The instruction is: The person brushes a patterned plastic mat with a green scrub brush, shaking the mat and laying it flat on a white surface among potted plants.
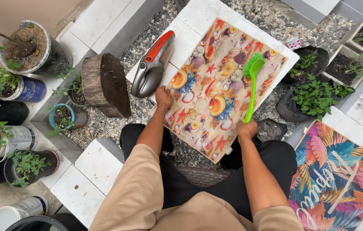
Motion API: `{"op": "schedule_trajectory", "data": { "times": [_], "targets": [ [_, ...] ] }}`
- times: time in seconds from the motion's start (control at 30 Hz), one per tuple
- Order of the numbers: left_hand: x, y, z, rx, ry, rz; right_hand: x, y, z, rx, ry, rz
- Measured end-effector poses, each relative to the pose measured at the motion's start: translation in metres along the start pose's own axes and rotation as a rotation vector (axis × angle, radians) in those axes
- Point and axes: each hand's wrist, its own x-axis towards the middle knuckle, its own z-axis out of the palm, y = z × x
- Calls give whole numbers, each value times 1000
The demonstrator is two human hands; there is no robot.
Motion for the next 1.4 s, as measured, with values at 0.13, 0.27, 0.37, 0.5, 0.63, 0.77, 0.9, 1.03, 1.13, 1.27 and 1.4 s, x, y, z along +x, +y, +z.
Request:
{"op": "schedule_trajectory", "data": {
  "times": [0.13,0.27,0.37,0.5,0.63,0.77,0.9,1.03,1.13,1.27,1.4],
  "targets": [
    [-2,20,-10,-66,109,15,23,-35,-14,113,13,-61],
    [-9,47,-30,-92,142,98,53,-74,-32,194,75,-220],
    [-14,72,-54,88,13,126,63,-79,-47,139,93,-349],
    [-24,105,-100,229,94,365,50,-65,-54,-52,9,-434],
    [-10,112,-143,336,410,408,15,-63,-51,35,-204,-393],
    [3,93,-171,270,406,197,-9,-76,-46,95,-311,-448],
    [16,64,-173,135,143,-34,-15,-78,-35,143,-479,-456],
    [20,44,-168,-62,17,-138,-3,-57,-9,-4,-595,-459],
    [20,39,-166,38,20,-15,-7,-45,25,263,-748,-337],
    [18,39,-165,-12,-122,23,-35,-65,44,372,-720,-270],
    [7,45,-159,-20,-86,108,-72,-116,35,168,-520,-437]
  ]
}}
